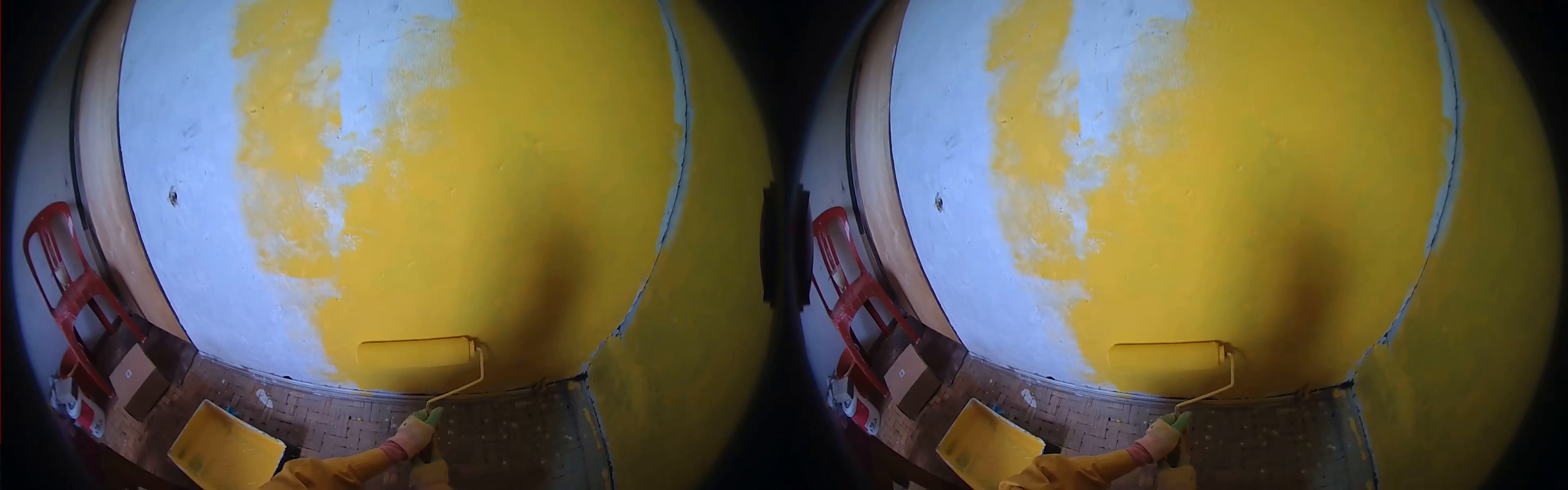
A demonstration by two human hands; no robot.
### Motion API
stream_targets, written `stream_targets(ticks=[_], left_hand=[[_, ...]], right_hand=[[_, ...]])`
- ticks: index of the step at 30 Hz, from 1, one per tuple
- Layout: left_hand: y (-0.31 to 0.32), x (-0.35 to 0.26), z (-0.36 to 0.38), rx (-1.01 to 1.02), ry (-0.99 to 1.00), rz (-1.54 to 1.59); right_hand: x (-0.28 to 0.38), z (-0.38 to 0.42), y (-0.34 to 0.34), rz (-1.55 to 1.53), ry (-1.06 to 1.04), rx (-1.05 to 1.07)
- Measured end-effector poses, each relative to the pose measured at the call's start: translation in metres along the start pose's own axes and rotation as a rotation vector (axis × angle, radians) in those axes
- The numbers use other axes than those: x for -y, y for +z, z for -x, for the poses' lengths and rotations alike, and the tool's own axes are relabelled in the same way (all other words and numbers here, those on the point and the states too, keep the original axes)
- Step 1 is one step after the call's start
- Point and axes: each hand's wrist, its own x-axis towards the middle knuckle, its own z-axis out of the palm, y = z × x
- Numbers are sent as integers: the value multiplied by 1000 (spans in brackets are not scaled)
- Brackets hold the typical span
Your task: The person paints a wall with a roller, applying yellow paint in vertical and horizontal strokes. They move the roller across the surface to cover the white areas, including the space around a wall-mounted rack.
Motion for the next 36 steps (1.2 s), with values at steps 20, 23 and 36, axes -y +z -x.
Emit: stream_targets(ticks=[20, 23, 36], left_hand=[[-32, -39, 5, -366, 197, 149], [-35, -38, 6, -336, 277, 290], [-80, -49, 0, -415, 96, 301]], right_hand=[[-1, 5, 27, 284, 73, 115], [17, 13, 23, 257, 157, 157], [31, -19, 48, 87, -7, 199]])
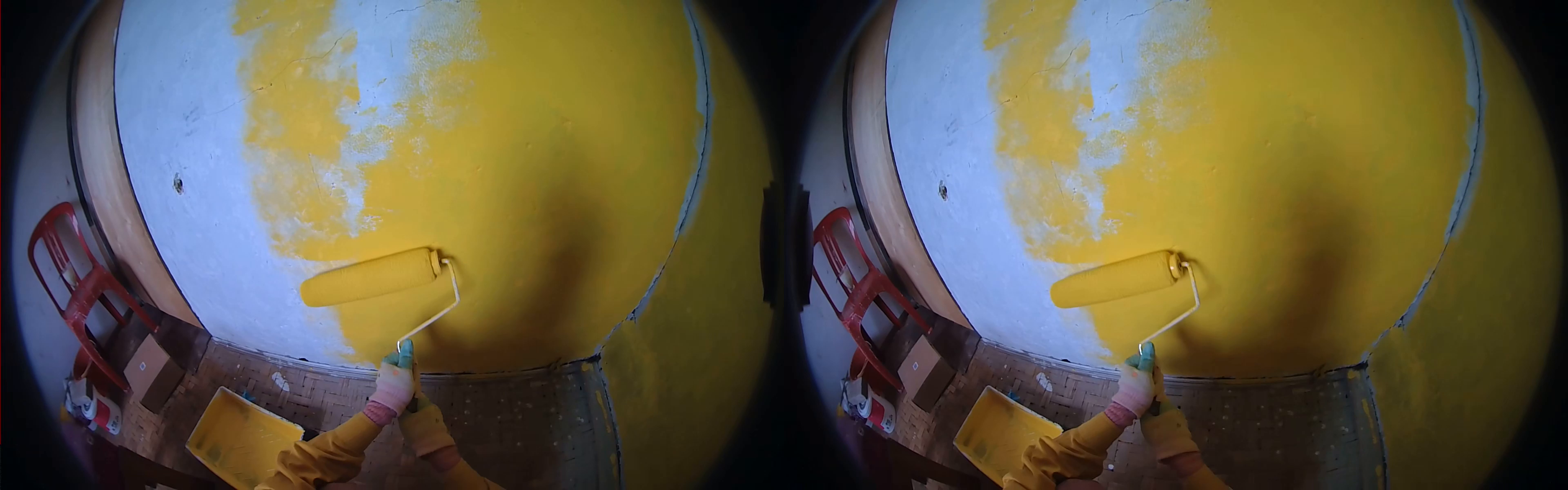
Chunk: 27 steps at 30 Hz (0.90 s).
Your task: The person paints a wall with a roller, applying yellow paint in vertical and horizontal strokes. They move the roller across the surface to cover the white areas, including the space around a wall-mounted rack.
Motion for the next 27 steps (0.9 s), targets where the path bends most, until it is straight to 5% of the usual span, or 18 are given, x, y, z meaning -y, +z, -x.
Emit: stream_targets(ticks=[2, 4, 5, 11, 13, 15, 20, 22, 24, 27], left_hand=[[-3, 10, 3, 33, -43, -19], [2, 40, 7, -69, 298, -357], [5, 41, 1, -70, 310, -350], [6, 16, -11, 22, -149, 243], [10, 33, -9, 2, -110, 303], [11, 51, -3, -3, -68, 19], [8, 47, 17, 33, -14, -3], [7, 33, 18, 43, 61, -290], [11, 36, 14, 25, 120, -309], [9, 18, 9, 22, 140, -333]], right_hand=[[-11, 13, 10, 76, 51, 56], [-13, 15, 9, 164, 95, 100], [-8, 17, 6, 172, 108, 108], [-4, 0, -8, 103, 27, 42], [-14, 4, -3, 136, -36, 13], [-11, 14, -1, 145, 152, 80], [-34, 30, 19, 71, 111, 1], [-31, 31, 24, 31, 67, -29], [-25, 31, 28, -365, 116, -81], [-13, 16, 16, -215, 84, -95]])
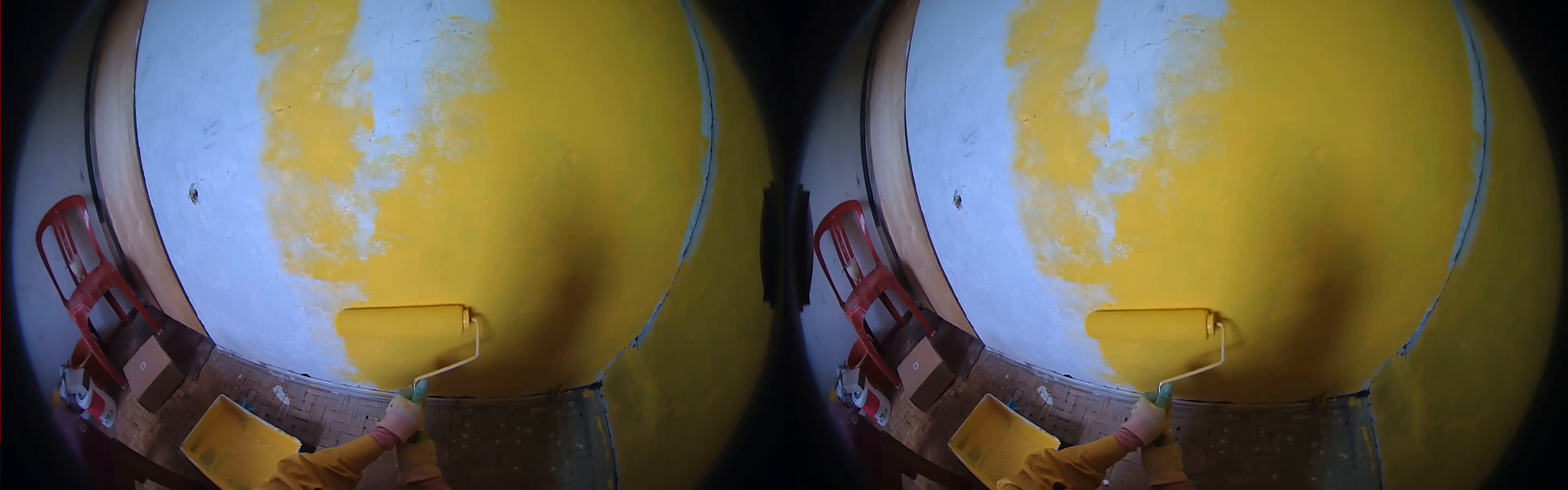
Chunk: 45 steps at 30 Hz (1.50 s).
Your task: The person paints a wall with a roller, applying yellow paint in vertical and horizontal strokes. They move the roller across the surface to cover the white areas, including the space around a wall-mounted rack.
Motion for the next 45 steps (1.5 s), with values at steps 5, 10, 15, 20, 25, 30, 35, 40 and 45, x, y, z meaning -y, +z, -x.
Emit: stream_targets(ticks=[5, 10, 15, 20, 25, 30, 35, 40, 45], left_hand=[[-38, -62, -43, -51, 50, 231], [-64, -118, -62, -135, 38, 464], [-33, -38, -26, -74, -23, -65], [-9, 25, 1, 129, -167, -224], [-41, -3, -5, 356, -77, -234], [-87, -29, -11, 337, 106, -146], [-108, -47, 2, 327, 100, 302], [-104, -94, 7, 292, 25, 542], [-93, -61, 15, 426, 152, 517]], right_hand=[[72, -38, -20, 95, -113, -10], [123, -63, -41, 980, -785, 257], [-2, -35, 14, 330, -395, 33], [-60, 8, 39, 567, -285, 125], [-21, 6, 41, 307, 221, 28], [76, -19, 6, -331, 253, 180], [155, -66, -23, -433, 139, 187], [230, -62, -62, 125, -77, -8], [215, -53, -68, 493, -82, -42]])
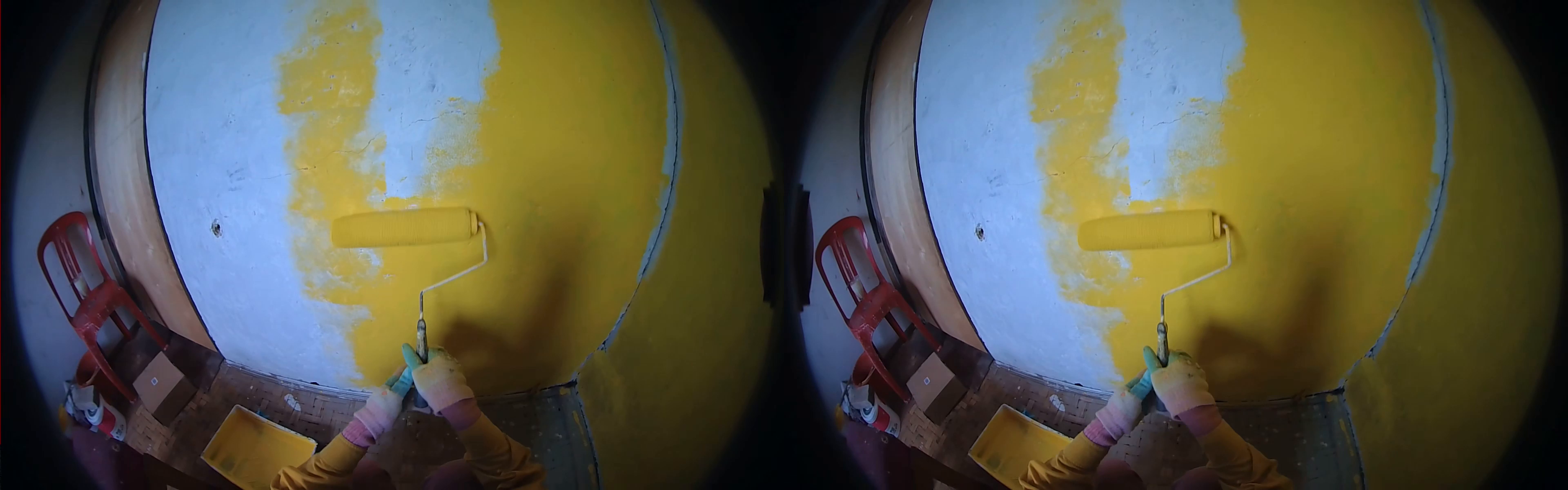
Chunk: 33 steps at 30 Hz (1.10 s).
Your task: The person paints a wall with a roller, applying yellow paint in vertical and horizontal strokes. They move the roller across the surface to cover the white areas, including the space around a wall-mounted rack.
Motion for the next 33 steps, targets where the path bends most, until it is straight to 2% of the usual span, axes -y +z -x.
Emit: stream_targets(ticks=[2, 5, 6, 7, 9, 10, 11, 12, 13, 14, 15, 17, 18, 19, 21, 25, 27, 28, 30, 33], left_hand=[[9, 7, 9, -14, 17, 280], [29, -15, 26, -110, 5, 278], [35, -32, 27, -146, -216, 609], [41, -23, 26, -151, -217, 607], [51, 0, 21, -332, -23, 458], [49, -4, 24, -260, -44, 407], [50, -12, 26, -268, -52, 407], [51, -22, 26, -265, -147, 452], [52, -31, 26, -259, -234, 498], [54, -37, 27, -340, -251, 300], [54, -37, 27, -342, -249, 301], [54, -35, 30, -424, -103, 39], [55, -31, 34, -503, -33, -43], [52, -26, 39, -506, -23, -46], [44, -10, 53, -529, -135, 67], [7, 13, 59, -569, -111, 112], [-13, -4, 50, -572, -153, 88], [-22, -8, 46, -521, -151, 134], [-35, -19, 37, -518, -161, 106], [-46, -53, 17, -499, -111, 160]], right_hand=[[-1, 9, 5, 129, -8, -117], [-11, 1, 12, 49, 14, 9], [-14, 1, 11, -28, -4, 36], [-12, 4, 8, -31, -5, 41], [-8, 13, -2, -73, 40, 128], [-14, 15, -3, -71, 46, 136], [-24, 17, -4, -14, -76, 84], [-31, 19, -4, 41, -202, 29], [-33, 26, -10, 40, -208, 31], [-34, 39, -19, -100, -266, -108], [-38, 52, -25, -240, -318, -244], [-63, 77, -20, -483, -316, -183], [-73, 92, -19, -482, -289, -137], [-80, 106, -18, -483, -265, -93], [-87, 124, -18, -386, -289, -106], [-102, 142, -10, -479, -329, -163], [-107, 144, -15, -882, 209, 132], [-109, 144, -18, -887, 210, 138], [-113, 140, -20, -1015, 361, 208], [-118, 136, -12, -1004, 331, 231]])
